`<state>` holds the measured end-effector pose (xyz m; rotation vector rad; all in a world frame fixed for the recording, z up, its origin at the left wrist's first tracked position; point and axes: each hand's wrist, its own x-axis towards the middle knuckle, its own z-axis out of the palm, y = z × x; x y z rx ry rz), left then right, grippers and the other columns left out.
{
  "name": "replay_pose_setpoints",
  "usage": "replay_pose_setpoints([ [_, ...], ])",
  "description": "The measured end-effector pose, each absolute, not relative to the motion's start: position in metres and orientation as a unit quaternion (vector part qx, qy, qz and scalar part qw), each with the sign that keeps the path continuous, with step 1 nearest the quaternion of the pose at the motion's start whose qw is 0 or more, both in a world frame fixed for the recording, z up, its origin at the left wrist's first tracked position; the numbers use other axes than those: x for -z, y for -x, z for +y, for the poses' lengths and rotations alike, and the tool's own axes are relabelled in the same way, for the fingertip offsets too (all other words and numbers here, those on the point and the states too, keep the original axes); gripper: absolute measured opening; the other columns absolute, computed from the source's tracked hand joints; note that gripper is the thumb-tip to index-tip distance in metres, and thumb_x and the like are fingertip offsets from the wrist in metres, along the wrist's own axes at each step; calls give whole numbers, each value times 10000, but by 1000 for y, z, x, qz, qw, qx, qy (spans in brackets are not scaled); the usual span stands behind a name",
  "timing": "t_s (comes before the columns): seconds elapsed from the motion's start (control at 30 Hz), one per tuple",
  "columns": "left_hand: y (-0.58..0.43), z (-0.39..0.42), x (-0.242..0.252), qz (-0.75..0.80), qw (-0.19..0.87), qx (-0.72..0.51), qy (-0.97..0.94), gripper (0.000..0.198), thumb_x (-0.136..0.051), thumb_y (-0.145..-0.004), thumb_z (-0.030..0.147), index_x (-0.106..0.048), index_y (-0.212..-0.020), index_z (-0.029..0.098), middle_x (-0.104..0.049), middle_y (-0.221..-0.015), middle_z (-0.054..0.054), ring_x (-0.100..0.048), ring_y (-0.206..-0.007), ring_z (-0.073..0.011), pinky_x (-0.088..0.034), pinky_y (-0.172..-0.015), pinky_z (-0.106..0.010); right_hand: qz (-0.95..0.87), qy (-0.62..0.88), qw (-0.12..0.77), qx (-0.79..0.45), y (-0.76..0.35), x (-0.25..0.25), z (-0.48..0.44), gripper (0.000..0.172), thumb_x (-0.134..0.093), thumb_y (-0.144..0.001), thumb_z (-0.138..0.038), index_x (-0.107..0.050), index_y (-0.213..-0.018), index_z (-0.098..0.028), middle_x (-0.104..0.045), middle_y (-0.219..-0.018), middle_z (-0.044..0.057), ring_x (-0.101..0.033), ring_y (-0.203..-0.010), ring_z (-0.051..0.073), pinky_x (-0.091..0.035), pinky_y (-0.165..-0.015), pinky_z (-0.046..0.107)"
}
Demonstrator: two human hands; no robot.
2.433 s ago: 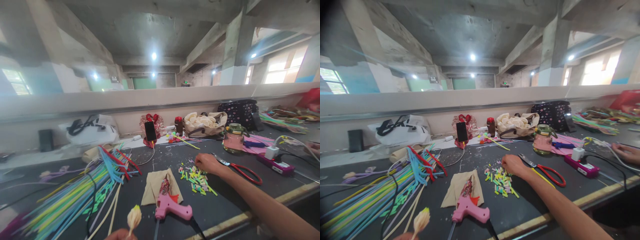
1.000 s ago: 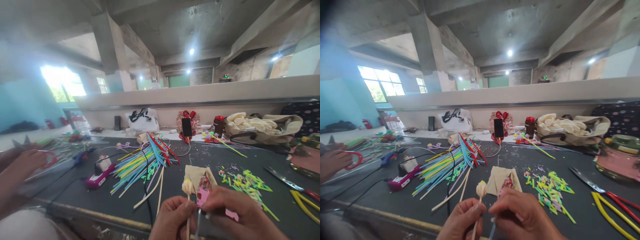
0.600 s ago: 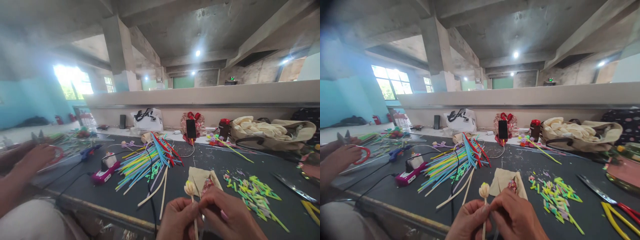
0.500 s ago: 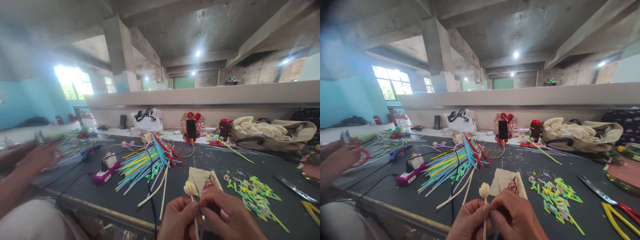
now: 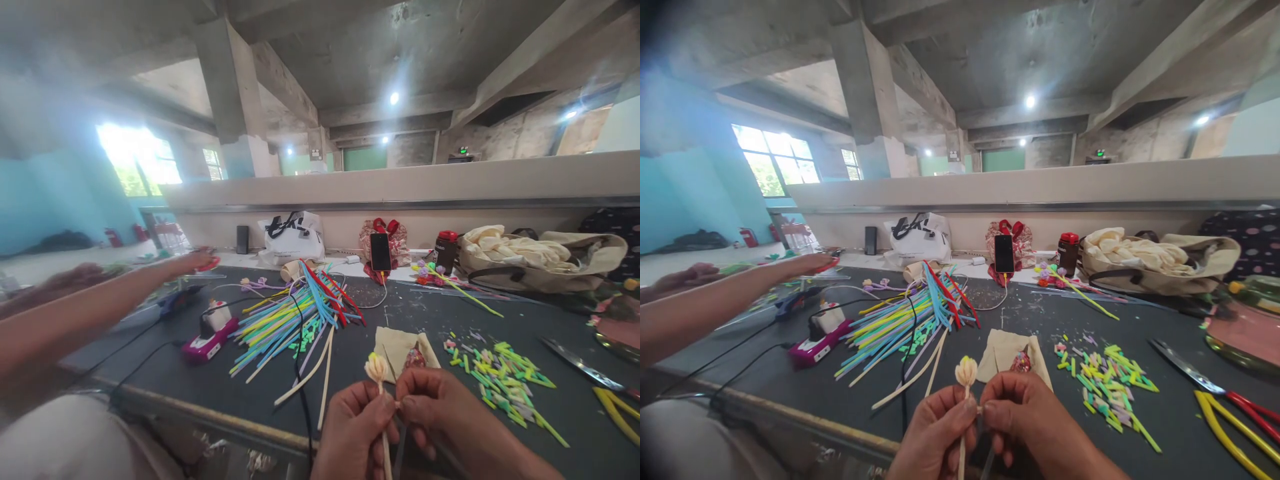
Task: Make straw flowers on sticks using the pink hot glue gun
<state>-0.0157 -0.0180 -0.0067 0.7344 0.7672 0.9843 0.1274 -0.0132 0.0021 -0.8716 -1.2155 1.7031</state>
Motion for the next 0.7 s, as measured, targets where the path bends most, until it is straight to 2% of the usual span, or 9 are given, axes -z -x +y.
replay_pose_setpoints([
  [0.17,14,-23,0,354,735,-462,-348,379,-728,-487,460,-530,-590,154,-478,-332,70,-245,-224,9,-181,-235,-105,-405,287,413,-764,-126,-5,-13,256,-755,-586,-280,-569,-611,-106,-588,-468,6,-469,-327,35,-307,-319,105],
  [0.37,16,-27,-4,352,741,-469,-327,324,-722,-533,397,-509,-555,154,-463,-340,73,-250,-247,12,-180,-260,-102,-403,235,412,-783,-129,-1,-11,177,-716,-660,-245,-623,-676,-95,-616,-570,26,-553,-401,71,-383,-334,118],
  [0.53,17,-28,-2,349,733,-482,-328,328,-730,-518,398,-524,-552,145,-483,-353,62,-236,-246,20,-153,-260,-100,-415,214,411,-783,-126,-5,-13,169,-694,-680,-254,-628,-713,-102,-613,-588,27,-556,-409,74,-387,-340,123],
  [0.63,20,-29,0,359,734,-479,-321,291,-706,-568,386,-530,-567,154,-447,-331,78,-246,-244,13,-199,-266,-98,-489,281,415,-714,-138,-17,-14,162,-633,-732,-276,-639,-768,-118,-631,-651,46,-577,-475,100,-406,-385,155],
  [0.7,25,-28,0,366,734,-478,-315,273,-686,-600,376,-525,-559,160,-402,-314,94,-235,-242,9,-219,-264,-99,-554,377,444,-595,-155,-23,-15,192,-556,-790,-316,-637,-858,-155,-640,-722,49,-586,-549,127,-418,-428,188],
])
